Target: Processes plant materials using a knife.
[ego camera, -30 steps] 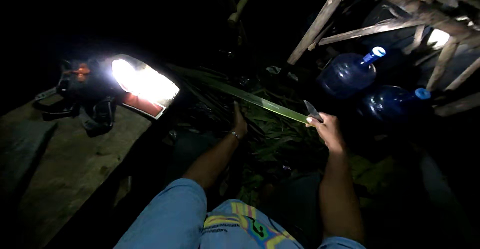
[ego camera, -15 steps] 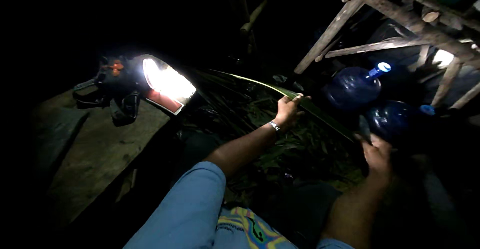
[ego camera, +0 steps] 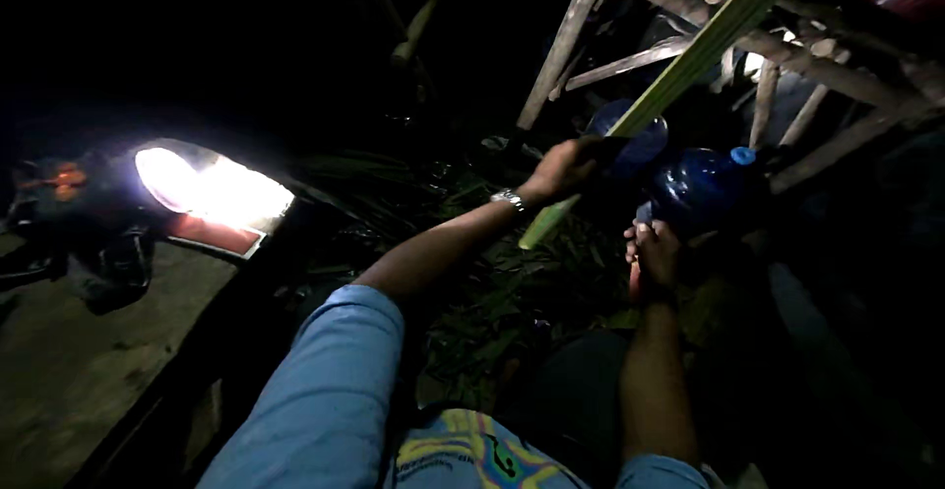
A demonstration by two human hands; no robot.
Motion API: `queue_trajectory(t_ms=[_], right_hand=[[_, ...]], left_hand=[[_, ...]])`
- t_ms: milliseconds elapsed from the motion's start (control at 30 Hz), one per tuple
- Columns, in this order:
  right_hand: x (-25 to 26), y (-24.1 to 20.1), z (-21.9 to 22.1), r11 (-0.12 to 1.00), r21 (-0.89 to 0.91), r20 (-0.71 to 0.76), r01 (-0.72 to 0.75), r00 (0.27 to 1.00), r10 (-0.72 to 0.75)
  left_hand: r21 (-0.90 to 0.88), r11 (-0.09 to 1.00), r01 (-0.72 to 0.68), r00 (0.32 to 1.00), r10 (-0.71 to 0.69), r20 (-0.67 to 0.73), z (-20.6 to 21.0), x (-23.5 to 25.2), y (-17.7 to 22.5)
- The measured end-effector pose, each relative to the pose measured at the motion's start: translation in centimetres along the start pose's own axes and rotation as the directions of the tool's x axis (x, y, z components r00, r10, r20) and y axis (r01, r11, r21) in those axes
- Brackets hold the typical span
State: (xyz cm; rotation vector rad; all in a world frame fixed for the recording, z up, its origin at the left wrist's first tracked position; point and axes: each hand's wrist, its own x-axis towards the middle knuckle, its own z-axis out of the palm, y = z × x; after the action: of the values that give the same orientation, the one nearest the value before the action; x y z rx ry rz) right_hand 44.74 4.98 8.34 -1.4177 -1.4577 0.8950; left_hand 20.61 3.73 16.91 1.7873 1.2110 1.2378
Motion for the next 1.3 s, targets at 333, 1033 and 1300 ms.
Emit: queue_trajectory(t_ms=[333,1033,1300], right_hand=[[-2.1,-3.1,9.1,0.944,0.295,0.474,0.150,0.835,-0.281],[-4.5,-4.3,15.0,0.978,0.206,0.677,-0.018,0.724,-0.129],[-4.2,-3.7,13.3,0.975,0.063,0.678,0.211,0.708,-0.197]], left_hand=[[-0.073,0.983,0.169,0.981,-0.175,-0.087,-7.6,-9.6,-11.0],[-0.458,0.864,0.210,0.978,-0.191,0.088,-5.9,-12.2,-14.6],[-0.410,0.880,0.239,0.971,-0.210,0.114,-5.1,-12.2,-13.7]])
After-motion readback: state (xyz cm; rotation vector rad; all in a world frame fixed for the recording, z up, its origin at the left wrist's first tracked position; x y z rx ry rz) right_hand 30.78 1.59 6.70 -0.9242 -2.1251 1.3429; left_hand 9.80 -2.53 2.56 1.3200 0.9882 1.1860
